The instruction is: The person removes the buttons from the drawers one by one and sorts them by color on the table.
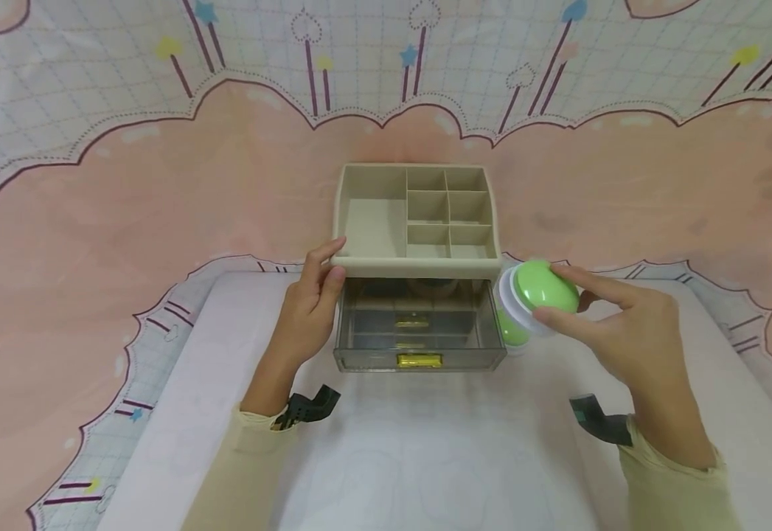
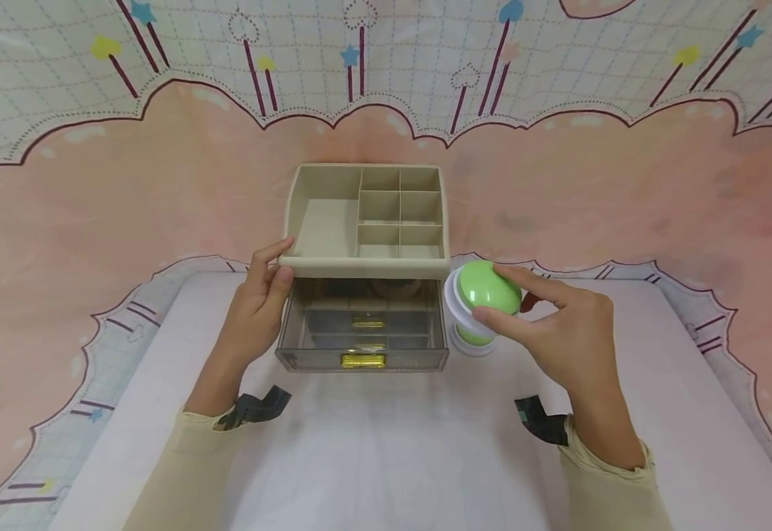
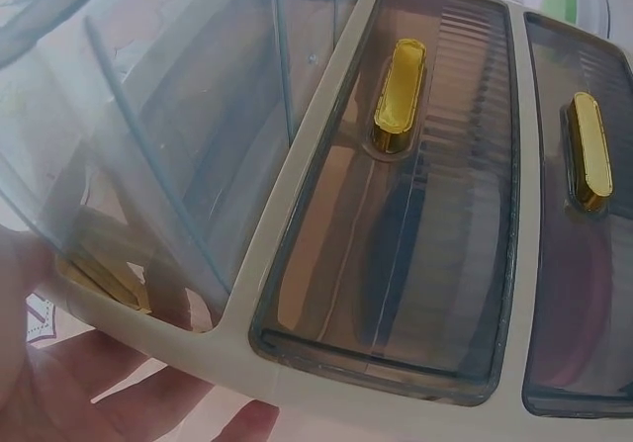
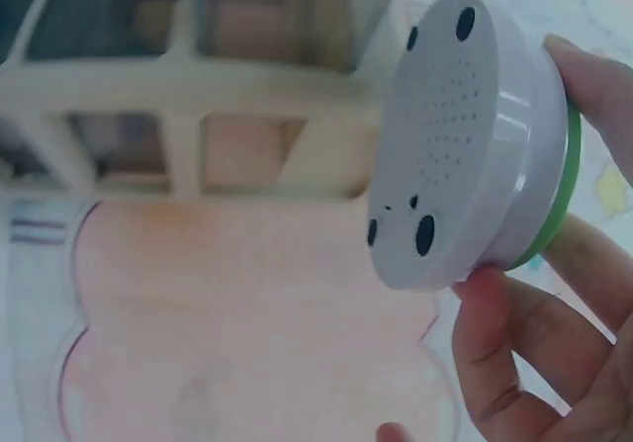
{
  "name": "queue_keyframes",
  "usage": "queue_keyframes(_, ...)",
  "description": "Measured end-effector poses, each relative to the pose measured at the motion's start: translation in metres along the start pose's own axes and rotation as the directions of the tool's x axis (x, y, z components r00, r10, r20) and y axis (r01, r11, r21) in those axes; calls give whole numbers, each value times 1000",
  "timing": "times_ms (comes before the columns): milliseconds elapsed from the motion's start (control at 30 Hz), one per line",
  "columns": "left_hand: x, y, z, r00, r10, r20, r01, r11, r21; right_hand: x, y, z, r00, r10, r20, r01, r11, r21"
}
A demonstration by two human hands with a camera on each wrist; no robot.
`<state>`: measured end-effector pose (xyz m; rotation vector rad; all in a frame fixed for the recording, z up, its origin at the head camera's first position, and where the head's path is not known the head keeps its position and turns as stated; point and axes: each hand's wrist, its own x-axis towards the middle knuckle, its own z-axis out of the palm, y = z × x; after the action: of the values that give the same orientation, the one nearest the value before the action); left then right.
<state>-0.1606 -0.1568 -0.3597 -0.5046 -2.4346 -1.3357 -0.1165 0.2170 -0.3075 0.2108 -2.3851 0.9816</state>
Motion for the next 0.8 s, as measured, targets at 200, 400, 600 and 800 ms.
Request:
queue_keyframes(200,0,1,2,1000,4,5,-4,1000,-21,-4,24,-2,999,34,-8,-35,992,-125)
queue_keyframes(400,2,2,1,1000,1,-5,-1,1000,-14,-7,49,3,997,52,-59,-61,984,-166)
queue_keyframes(600,2,1,0,1000,-6,-1,6,1000,-16,-11,76,12,990,139,-38,-144,961,-237)
queue_keyframes(800,1,1,-1,1000,-7,7,7,1000,-13,-14,98,22,983,185,-8,-180,944,-278)
